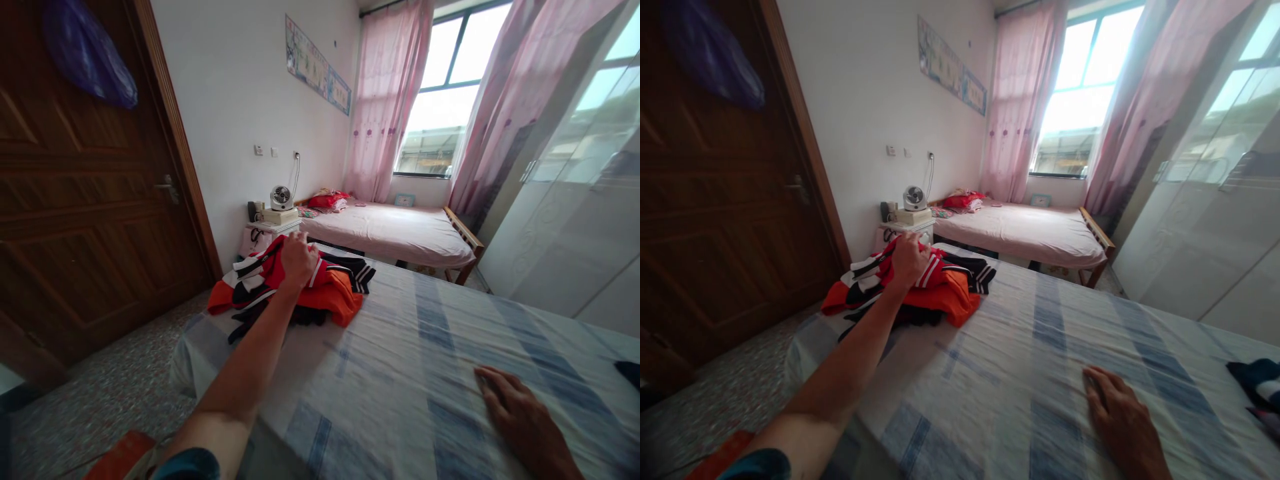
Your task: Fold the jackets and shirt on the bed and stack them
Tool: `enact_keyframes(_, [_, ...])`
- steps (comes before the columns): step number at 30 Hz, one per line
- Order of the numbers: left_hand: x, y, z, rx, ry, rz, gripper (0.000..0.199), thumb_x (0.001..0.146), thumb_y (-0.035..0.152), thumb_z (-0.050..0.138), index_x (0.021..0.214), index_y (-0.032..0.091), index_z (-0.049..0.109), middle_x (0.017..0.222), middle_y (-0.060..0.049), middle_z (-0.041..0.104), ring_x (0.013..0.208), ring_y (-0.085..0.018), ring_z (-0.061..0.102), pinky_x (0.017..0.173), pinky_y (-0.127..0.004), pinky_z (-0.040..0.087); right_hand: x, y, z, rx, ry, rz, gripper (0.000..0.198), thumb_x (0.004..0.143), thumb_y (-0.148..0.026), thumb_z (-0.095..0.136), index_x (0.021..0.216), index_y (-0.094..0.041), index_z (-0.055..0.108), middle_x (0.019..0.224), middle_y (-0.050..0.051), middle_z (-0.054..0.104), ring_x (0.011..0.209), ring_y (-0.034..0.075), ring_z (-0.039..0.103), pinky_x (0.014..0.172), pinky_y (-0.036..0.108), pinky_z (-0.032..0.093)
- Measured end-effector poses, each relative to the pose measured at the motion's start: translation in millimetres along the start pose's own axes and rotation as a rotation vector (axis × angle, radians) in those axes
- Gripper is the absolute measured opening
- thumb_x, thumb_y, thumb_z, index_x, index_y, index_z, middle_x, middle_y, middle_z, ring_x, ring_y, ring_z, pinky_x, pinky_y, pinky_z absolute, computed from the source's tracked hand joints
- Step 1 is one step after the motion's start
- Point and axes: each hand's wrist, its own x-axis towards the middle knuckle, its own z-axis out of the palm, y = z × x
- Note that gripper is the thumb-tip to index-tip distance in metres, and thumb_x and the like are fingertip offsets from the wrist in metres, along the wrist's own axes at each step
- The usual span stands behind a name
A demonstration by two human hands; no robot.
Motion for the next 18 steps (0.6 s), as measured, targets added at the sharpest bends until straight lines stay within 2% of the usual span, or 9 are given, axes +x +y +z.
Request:
enact_keyframes(2, [13,-26,-9,0.044,-0.015,-0.099,0.035,0.08,0.027,0.06,0.109,0.007,0.058,0.123,-0.02,0.053,0.122,-0.034,0.042,0.101,-0.051,0.033,0,2,1,0.005,0.0,-0.014,0.043,0.082,-0.038,0.033,0.106,-0.018,0.063,0.116,0.01,0.062,0.103,0.026,0.06,0.089,0.041,0.048])
enact_keyframes(5, [17,-53,-11,0.032,-0.089,-0.195,0.034,0.082,0.033,0.061,0.108,0.011,0.058,0.114,-0.012,0.058,0.106,-0.026,0.055,0.09,-0.048,0.044,0,3,3,0.005,0.001,-0.022,0.043,0.082,-0.038,0.034,0.106,-0.018,0.064,0.115,0.01,0.062,0.102,0.026,0.06,0.088,0.04,0.048])
enact_keyframes(8, [18,-64,-8,-0.07,-0.119,-0.246,0.031,0.087,0.033,0.054,0.113,0.015,0.055,0.113,-0.008,0.058,0.096,-0.019,0.059,0.082,-0.041,0.05,0,1,2,-0.006,0.014,-0.019,0.042,0.082,-0.037,0.034,0.106,-0.017,0.064,0.115,0.01,0.062,0.103,0.025,0.06,0.087,0.039,0.049])
enact_keyframes(10, [23,-62,-8,-0.173,-0.078,-0.262,0.031,0.087,0.033,0.054,0.113,0.015,0.055,0.112,-0.008,0.058,0.095,-0.019,0.059,0.08,-0.04,0.051,0,-1,1,-0.01,0.019,-0.012,0.042,0.082,-0.036,0.034,0.106,-0.018,0.064,0.115,0.01,0.062,0.102,0.025,0.061,0.086,0.039,0.05])
enact_keyframes(12, [31,-51,-11,-0.299,-0.009,-0.251,0.027,0.088,0.032,0.054,0.107,0.014,0.058,0.105,-0.007,0.061,0.09,-0.018,0.06,0.078,-0.038,0.051,0,-4,0,-0.006,0.019,-0.006,0.041,0.083,-0.035,0.034,0.105,-0.018,0.064,0.115,0.009,0.062,0.102,0.024,0.061,0.085,0.038,0.05])
enact_keyframes(14, [41,-28,-16,-0.442,0.054,-0.2,0.02,0.087,0.027,0.052,0.097,0.012,0.06,0.093,-0.004,0.063,0.084,-0.016,0.06,0.077,-0.033,0.05,0,-6,0,0.002,0.022,-0.003,0.041,0.083,-0.035,0.033,0.105,-0.019,0.064,0.114,0.009,0.063,0.101,0.024,0.061,0.086,0.038,0.05])
enact_keyframes(16, [48,5,-22,-0.58,0.083,-0.122,0.013,0.085,0.023,0.051,0.088,0.014,0.061,0.083,-0.001,0.063,0.081,-0.014,0.059,0.076,-0.027,0.049,-1,-6,0,0.008,0.027,0.006,0.041,0.083,-0.036,0.033,0.105,-0.02,0.064,0.115,0.009,0.063,0.103,0.024,0.061,0.086,0.038,0.049])
enact_keyframes(18, [47,45,-25,-0.706,0.056,-0.041,0.007,0.082,0.021,0.053,0.082,0.018,0.06,0.079,0.001,0.062,0.078,-0.012,0.059,0.073,-0.023,0.049,-1,-6,1,0.01,0.028,0.024,0.041,0.083,-0.036,0.034,0.105,-0.02,0.064,0.115,0.008,0.062,0.104,0.024,0.06,0.086,0.039,0.049])
